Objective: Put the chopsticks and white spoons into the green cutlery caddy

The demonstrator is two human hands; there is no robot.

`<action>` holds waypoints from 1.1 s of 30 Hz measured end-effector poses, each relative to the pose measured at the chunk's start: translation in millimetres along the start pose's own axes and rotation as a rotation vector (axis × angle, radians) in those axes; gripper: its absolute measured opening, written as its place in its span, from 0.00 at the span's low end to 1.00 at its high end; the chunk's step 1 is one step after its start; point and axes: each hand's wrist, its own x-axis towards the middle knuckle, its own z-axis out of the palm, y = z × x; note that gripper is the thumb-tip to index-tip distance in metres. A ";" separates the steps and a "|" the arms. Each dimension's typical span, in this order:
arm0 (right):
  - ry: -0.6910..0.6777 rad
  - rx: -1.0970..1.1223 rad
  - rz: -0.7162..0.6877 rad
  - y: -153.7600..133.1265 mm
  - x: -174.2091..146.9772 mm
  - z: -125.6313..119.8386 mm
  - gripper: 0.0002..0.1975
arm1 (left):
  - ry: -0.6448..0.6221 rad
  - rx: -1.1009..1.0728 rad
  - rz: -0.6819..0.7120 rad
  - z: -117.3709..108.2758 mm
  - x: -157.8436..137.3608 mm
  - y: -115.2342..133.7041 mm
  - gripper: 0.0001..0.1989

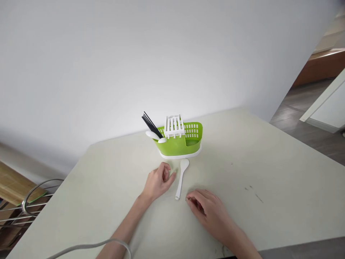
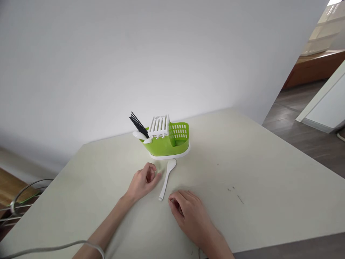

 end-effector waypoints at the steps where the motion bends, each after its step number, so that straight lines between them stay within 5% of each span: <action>1: 0.001 -0.002 -0.004 0.1 0.0 0.1 0.07 | -0.004 0.002 -0.002 2.7 0.4 0.6 0.10; 17: -0.010 -0.021 0.003 -0.5 0.1 1.9 0.09 | -0.017 -0.030 -0.034 29.6 11.5 5.5 0.16; 33: -0.028 -0.032 0.012 -0.6 0.1 1.8 0.09 | -0.103 -0.532 -0.105 17.8 7.1 11.7 0.25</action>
